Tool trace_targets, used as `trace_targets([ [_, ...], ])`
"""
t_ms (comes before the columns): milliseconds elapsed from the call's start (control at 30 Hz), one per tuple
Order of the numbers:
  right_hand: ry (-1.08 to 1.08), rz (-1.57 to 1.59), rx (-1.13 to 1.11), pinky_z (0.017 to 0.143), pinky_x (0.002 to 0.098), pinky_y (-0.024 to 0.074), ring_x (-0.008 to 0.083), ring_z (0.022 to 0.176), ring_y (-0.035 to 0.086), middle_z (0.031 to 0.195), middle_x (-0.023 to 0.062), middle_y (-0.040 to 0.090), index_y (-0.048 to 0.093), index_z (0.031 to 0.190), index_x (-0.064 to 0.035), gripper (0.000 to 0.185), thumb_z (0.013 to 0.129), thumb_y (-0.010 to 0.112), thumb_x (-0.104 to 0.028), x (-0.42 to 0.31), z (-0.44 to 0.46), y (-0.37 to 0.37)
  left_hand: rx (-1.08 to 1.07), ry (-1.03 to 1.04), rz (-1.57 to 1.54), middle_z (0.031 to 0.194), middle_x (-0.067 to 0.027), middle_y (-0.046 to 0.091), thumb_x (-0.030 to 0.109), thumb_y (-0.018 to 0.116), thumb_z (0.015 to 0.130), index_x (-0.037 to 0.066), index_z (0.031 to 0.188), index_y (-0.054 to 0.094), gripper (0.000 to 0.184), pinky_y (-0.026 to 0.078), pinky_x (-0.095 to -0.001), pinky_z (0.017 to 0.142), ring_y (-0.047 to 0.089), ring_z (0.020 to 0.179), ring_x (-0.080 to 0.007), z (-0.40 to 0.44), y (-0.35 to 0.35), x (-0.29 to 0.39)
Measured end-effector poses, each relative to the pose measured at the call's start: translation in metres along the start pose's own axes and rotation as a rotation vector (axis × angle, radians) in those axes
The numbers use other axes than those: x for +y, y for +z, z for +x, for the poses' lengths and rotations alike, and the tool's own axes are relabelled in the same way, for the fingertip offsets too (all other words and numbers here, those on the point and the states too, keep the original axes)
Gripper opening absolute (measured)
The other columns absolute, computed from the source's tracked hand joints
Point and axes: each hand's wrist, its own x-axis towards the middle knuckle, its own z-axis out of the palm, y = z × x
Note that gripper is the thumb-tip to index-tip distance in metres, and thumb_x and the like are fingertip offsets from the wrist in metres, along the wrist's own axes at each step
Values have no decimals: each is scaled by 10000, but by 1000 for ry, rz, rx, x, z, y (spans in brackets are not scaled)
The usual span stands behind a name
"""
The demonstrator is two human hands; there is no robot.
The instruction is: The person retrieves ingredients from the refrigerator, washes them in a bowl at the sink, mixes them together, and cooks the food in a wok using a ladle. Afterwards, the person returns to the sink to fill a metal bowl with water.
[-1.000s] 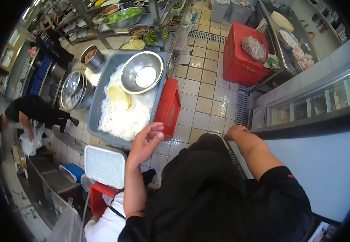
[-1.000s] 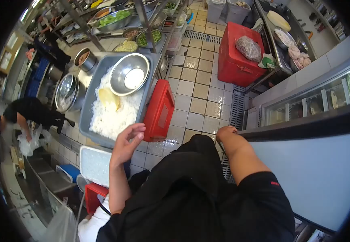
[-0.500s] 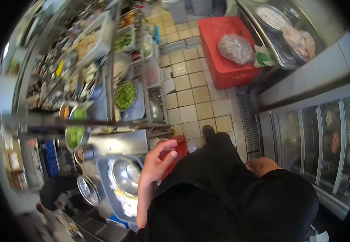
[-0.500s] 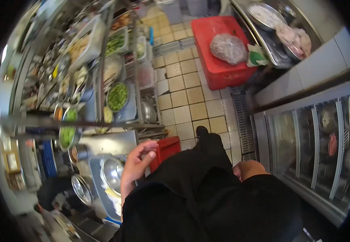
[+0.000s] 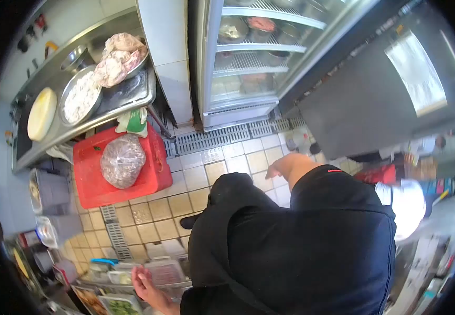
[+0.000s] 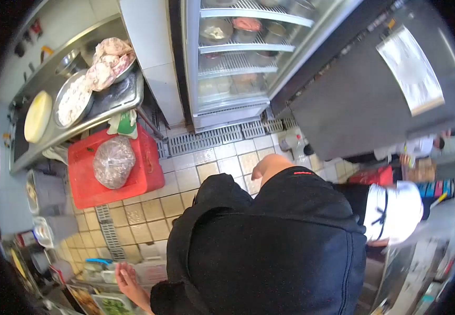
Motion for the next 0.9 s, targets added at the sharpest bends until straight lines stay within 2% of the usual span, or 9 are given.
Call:
trace_targets([
  [100, -190, 275, -116, 869, 514, 556, 360, 1071, 638, 1432, 153, 519, 440, 1476, -111, 682, 938, 519, -521, 5, 57, 65, 11, 123, 25, 1246, -153, 616, 247, 513, 1046, -5, 1331, 533, 381, 456, -351, 1014, 588, 1137, -218, 81, -43, 40],
  [133, -202, 100, 15, 856, 523, 573, 376, 1121, 626, 1441, 157, 510, 433, 1479, -114, 668, 941, 525, -499, -26, -88, 71, -3, 137, 28, 1246, -153, 616, 247, 513, 1046, -5, 1331, 533, 381, 456, -351, 1014, 588, 1137, -218, 101, -59, 52],
  [233, -40, 401, -70, 780, 584, 569, 385, 1043, 662, 1391, 250, 517, 439, 1482, -163, 605, 954, 515, -448, -43, -82, 150, -116, 262, -90, 1253, -149, 612, 259, 504, 1050, -3, 1337, 532, 390, 442, -363, 1039, 584, 1154, -219, 161, -98, 82],
  [467, -163, 477, -130, 714, 574, 574, 361, 924, 683, 1330, 207, 568, 492, 1432, -127, 621, 929, 568, -483, -107, -92, 256, -318, 439, 3, 1304, -190, 568, 268, 468, 1057, -14, 1382, 487, 431, 433, -393, 1049, 553, 1203, -253, 250, -149, 122],
  [633, -155, 446, 19, 695, 559, 578, 352, 892, 688, 1333, 179, 573, 514, 1415, -133, 623, 915, 598, -495, -188, -81, 200, -407, 486, 18, 1340, -160, 552, 310, 480, 1052, 34, 1410, 483, 452, 369, -382, 1087, 519, 1244, -245, 315, -200, 119],
  [700, -270, 469, 257, 715, 529, 576, 378, 926, 684, 1361, 166, 579, 576, 1351, -59, 666, 901, 600, -550, -221, -145, 138, -196, 460, 105, 1242, -186, 633, 330, 550, 1024, -1, 1320, 568, 444, 470, -406, 1003, 603, 1143, -291, 320, -218, 124],
  [733, -261, 444, 458, 676, 511, 578, 363, 870, 694, 1144, 183, 684, 669, 1171, 9, 660, 908, 558, -586, -236, -63, 117, -158, 458, 80, 1265, -190, 622, 362, 570, 1013, -11, 1316, 565, 480, 471, -414, 1006, 596, 1152, -302, 332, -236, 115],
  [800, -261, 458, 561, 699, 515, 578, 351, 712, 689, 751, 174, 680, 696, 877, 45, 643, 900, 552, -581, -271, -146, 60, -152, 437, -1, 1235, -218, 618, 333, 552, 1023, -31, 1303, 551, 459, 478, -436, 992, 595, 1141, -325, 359, -275, 91],
  [900, -421, 888, 526, 750, 521, 567, 314, 985, 656, 1118, 164, 649, 534, 1305, -90, 582, 872, 680, -450, -331, -193, 29, -131, 358, -125, 1283, -199, 576, 316, 509, 1041, -2, 1353, 508, 445, 433, -416, 1027, 555, 1189, -296, 402, -325, 68],
])
